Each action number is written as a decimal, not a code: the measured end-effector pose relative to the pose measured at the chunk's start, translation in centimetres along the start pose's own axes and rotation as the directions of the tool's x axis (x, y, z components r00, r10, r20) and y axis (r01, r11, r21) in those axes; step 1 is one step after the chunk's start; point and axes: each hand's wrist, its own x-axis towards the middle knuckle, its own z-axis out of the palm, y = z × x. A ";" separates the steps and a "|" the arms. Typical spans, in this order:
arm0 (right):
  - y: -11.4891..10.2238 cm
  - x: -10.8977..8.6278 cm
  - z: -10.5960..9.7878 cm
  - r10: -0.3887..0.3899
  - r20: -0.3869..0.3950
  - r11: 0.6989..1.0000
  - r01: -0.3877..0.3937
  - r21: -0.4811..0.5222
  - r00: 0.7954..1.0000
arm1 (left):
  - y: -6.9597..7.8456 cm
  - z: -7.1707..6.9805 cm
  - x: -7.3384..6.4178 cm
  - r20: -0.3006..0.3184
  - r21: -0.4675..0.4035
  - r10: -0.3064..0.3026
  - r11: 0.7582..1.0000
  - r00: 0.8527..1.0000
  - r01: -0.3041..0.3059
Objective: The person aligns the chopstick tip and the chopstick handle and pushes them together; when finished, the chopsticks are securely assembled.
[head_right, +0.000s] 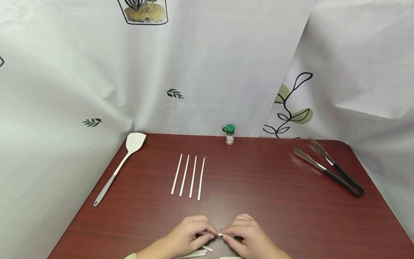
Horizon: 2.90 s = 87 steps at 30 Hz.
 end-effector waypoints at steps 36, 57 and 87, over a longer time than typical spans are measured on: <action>-0.4 -0.3 -0.1 0.089 -0.009 0.995 -0.089 0.053 0.996 | 1.0 0.2 0.9 -0.022 0.105 0.021 0.994 1.000 -0.018; -0.4 -0.5 -1.7 0.654 -0.119 0.714 -0.558 0.423 0.747 | 0.5 -0.1 0.2 -0.098 0.104 -0.051 0.993 0.994 0.061; 7.8 3.9 -2.5 0.604 -0.134 0.735 -0.614 -0.287 0.786 | -3.2 -0.4 2.2 0.061 0.448 -0.091 0.892 0.994 0.054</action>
